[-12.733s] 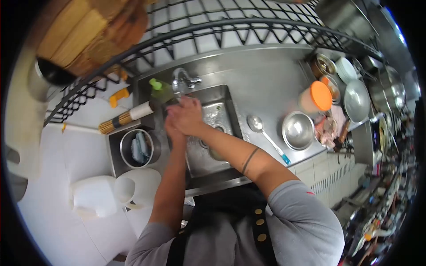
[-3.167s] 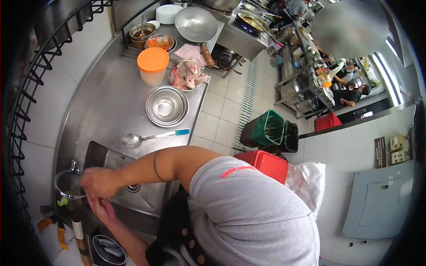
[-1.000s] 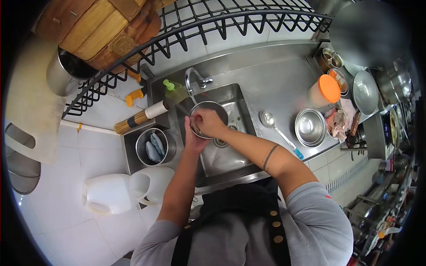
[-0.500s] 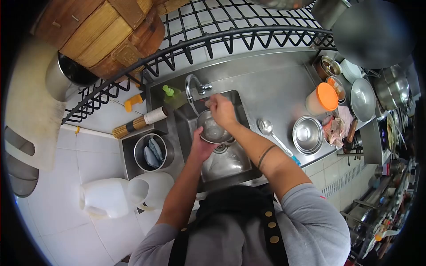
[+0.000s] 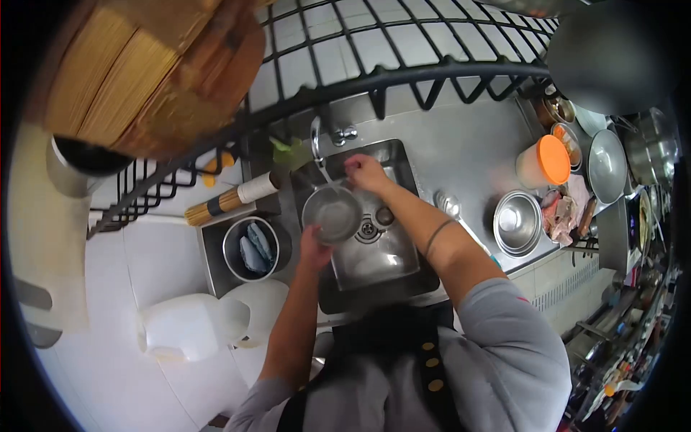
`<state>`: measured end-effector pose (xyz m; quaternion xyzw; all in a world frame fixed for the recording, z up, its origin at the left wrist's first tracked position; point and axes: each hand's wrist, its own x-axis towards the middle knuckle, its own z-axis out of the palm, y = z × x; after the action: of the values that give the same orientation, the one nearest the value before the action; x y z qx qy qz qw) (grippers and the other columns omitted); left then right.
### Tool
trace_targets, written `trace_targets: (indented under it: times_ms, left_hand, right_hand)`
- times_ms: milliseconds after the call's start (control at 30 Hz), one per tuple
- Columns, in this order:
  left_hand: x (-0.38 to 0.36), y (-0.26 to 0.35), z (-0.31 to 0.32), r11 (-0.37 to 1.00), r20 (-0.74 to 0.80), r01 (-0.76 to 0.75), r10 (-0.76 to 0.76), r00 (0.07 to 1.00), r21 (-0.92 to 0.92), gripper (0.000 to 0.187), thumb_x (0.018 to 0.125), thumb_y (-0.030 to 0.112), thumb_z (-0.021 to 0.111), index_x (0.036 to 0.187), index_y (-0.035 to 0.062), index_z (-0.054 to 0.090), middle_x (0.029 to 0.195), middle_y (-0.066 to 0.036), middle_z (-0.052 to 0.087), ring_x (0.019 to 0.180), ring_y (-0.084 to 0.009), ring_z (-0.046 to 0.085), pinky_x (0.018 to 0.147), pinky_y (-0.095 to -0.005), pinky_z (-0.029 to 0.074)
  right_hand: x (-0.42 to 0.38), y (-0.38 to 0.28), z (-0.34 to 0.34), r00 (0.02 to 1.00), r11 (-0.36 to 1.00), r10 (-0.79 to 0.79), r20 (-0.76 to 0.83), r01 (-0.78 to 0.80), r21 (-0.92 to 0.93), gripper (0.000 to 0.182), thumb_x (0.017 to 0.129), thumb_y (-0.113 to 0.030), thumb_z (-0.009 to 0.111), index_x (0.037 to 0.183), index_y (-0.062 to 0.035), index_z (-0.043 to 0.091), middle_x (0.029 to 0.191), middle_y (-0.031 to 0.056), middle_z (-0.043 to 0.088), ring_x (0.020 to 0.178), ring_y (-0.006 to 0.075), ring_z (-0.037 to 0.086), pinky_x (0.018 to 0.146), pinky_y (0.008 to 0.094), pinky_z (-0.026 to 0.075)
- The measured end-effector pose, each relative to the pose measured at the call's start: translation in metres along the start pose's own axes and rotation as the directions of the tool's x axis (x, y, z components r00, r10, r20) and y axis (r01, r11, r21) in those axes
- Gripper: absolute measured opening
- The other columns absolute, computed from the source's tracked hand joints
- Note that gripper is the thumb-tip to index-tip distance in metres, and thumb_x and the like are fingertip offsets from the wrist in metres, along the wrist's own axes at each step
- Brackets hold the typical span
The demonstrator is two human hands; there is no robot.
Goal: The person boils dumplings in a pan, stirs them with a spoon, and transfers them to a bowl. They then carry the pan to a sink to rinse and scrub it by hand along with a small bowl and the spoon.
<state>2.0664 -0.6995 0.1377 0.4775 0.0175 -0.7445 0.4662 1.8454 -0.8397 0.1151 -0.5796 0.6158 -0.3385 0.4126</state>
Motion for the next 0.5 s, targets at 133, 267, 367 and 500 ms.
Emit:
trace_targets:
  times_ms: [133, 267, 367, 500]
  left_hand:
    - [-0.037, 0.000, -0.010, 0.982, -0.059, 0.043, -0.033, 0.998, 0.182, 0.044, 0.094, 0.018, 0.051, 0.130, -0.0060, 0.049, 0.125, -0.019, 0.059, 0.110, -0.0349, 0.063, 0.095, -0.0484, 0.052]
    - [-0.077, -0.021, -0.052, 0.885, -0.105, -0.061, 0.123, 0.987, 0.462, 0.049, 0.090, 0.011, 0.053, 0.136, -0.0043, 0.047, 0.127, -0.022, 0.059, 0.113, -0.0365, 0.062, 0.096, -0.0493, 0.050]
    - [-0.117, -0.029, -0.053, 0.301, 0.051, -0.179, 0.387, 0.921, 0.937, 0.060, 0.085, 0.006, 0.054, 0.143, -0.0011, 0.040, 0.127, -0.025, 0.056, 0.117, -0.0393, 0.058, 0.100, -0.0472, 0.047]
    - [-0.159, -0.052, -0.043, -0.201, 0.344, -0.280, 0.574, 0.743, 0.939, 0.068, 0.078, 0.001, 0.053, 0.144, 0.0011, 0.040, 0.130, -0.028, 0.051, 0.121, -0.0450, 0.051, 0.104, -0.0461, 0.043]
  right_hand:
    - [0.021, 0.075, 0.029, 0.975, 0.823, 0.138, 0.174, -0.015, -0.567, 0.034, 0.080, -0.017, 0.058, 0.111, -0.0051, 0.068, 0.105, 0.0215, 0.070, 0.101, 0.0373, 0.067, 0.088, 0.0467, 0.054]
    - [-0.005, 0.059, 0.040, 0.866, 0.690, 0.269, 0.421, 0.132, -0.712, 0.048, 0.082, -0.014, 0.064, 0.130, -0.0112, 0.061, 0.132, 0.0239, 0.058, 0.117, 0.0403, 0.060, 0.098, 0.0472, 0.050]
    - [-0.016, 0.046, 0.058, 0.831, 0.755, 0.143, 0.538, 0.260, -0.602, 0.047, 0.076, -0.003, 0.066, 0.120, 0.0088, 0.060, 0.131, 0.0321, 0.053, 0.110, 0.0373, 0.064, 0.089, 0.0429, 0.055]
    - [-0.038, 0.076, 0.101, 0.704, 0.721, 0.291, 0.648, 0.283, -0.632, 0.043, 0.076, -0.003, 0.067, 0.117, 0.0075, 0.063, 0.139, 0.0314, 0.046, 0.120, 0.0371, 0.058, 0.093, 0.0442, 0.054]
